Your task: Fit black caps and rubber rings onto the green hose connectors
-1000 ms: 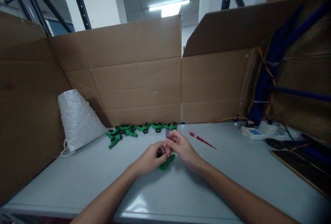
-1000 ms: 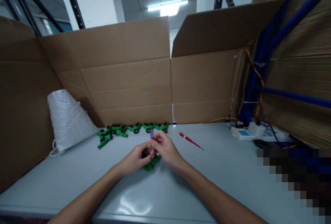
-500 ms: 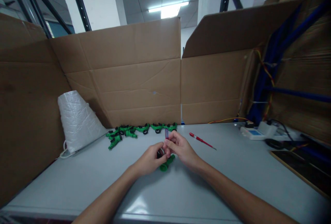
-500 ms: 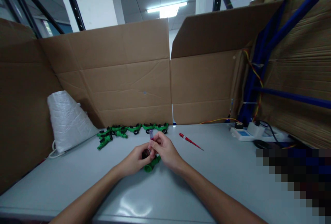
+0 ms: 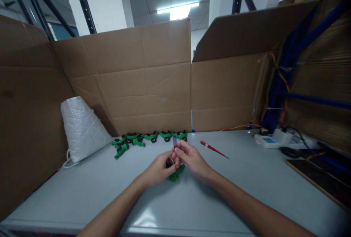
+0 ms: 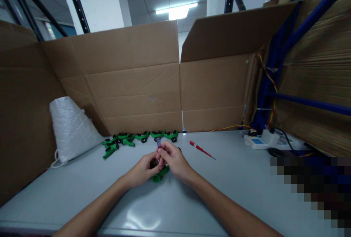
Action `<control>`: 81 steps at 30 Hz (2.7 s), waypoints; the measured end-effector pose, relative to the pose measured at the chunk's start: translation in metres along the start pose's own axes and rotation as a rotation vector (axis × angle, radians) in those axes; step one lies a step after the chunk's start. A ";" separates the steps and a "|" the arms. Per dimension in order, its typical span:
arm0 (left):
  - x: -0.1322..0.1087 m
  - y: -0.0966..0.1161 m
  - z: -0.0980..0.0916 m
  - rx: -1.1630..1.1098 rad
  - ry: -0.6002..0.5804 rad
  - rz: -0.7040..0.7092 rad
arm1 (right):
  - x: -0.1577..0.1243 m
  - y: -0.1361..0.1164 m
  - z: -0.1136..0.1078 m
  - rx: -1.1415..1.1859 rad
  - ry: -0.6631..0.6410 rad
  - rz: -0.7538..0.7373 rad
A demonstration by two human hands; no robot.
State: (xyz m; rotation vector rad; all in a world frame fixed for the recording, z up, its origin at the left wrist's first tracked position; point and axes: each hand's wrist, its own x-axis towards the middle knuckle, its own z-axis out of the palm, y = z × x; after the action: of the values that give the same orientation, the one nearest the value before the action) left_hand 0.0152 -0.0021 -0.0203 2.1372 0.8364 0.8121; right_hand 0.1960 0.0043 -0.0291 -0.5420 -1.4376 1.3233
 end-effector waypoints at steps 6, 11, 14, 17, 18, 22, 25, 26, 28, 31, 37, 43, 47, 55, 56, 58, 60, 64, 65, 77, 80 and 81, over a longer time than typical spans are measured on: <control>0.000 -0.001 -0.001 0.001 -0.006 -0.012 | 0.000 0.005 -0.001 -0.004 -0.007 -0.025; 0.000 -0.005 0.001 -0.003 0.006 -0.018 | -0.001 0.003 0.000 -0.010 0.010 -0.025; 0.001 -0.005 0.001 -0.005 -0.001 -0.021 | -0.001 -0.001 0.001 -0.006 0.007 -0.014; 0.000 -0.003 0.001 0.010 -0.001 -0.006 | -0.001 -0.002 0.001 -0.032 -0.002 -0.020; 0.000 -0.002 0.000 0.020 0.001 0.001 | -0.001 -0.002 0.001 -0.037 -0.002 -0.023; -0.001 0.001 0.000 0.049 0.003 0.010 | 0.000 -0.001 0.001 -0.029 0.007 -0.020; -0.001 0.002 0.000 0.057 0.010 0.012 | 0.001 -0.001 0.002 -0.025 0.011 -0.016; -0.001 0.003 0.000 0.060 0.013 0.013 | 0.001 -0.001 0.002 -0.026 0.011 -0.016; -0.001 0.004 0.000 0.066 0.012 0.013 | 0.000 -0.001 0.002 -0.030 0.012 -0.017; -0.001 0.005 0.001 0.064 0.007 0.010 | 0.000 -0.003 0.002 -0.046 0.023 -0.021; -0.001 0.004 0.001 0.057 0.011 0.002 | 0.001 -0.002 0.001 -0.032 0.051 -0.035; -0.001 0.003 -0.001 0.066 0.013 -0.003 | 0.001 -0.001 0.002 -0.026 0.065 -0.023; -0.001 0.004 -0.001 0.077 0.020 -0.006 | 0.000 -0.004 0.002 -0.021 0.049 -0.018; 0.000 0.006 0.000 0.058 0.012 0.015 | 0.002 -0.001 -0.001 -0.045 0.032 -0.025; 0.000 0.006 0.000 0.056 0.010 0.013 | 0.002 -0.001 -0.001 -0.050 0.040 -0.029; -0.001 0.007 0.000 0.056 0.007 0.000 | 0.002 0.000 0.000 -0.059 0.051 -0.032; -0.001 0.008 0.000 0.055 0.008 -0.013 | 0.002 -0.001 0.000 -0.060 0.052 -0.031; -0.001 0.010 0.000 0.045 0.018 -0.005 | 0.001 -0.002 0.001 -0.038 0.051 -0.031; -0.001 0.010 0.000 0.044 0.017 -0.003 | 0.000 -0.002 0.001 -0.031 0.052 -0.031; -0.001 0.005 -0.001 0.056 0.012 -0.015 | 0.001 -0.006 0.004 -0.011 0.071 -0.019; -0.001 0.004 0.000 0.036 0.005 -0.005 | 0.000 -0.007 0.005 -0.017 0.051 -0.026; -0.001 0.004 0.001 0.030 0.004 -0.003 | 0.000 -0.006 0.005 -0.016 0.045 -0.030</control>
State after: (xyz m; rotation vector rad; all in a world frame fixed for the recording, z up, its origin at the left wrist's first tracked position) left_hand 0.0166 -0.0055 -0.0177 2.1607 0.8584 0.8077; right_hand 0.1940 0.0004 -0.0227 -0.5557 -1.4157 1.2698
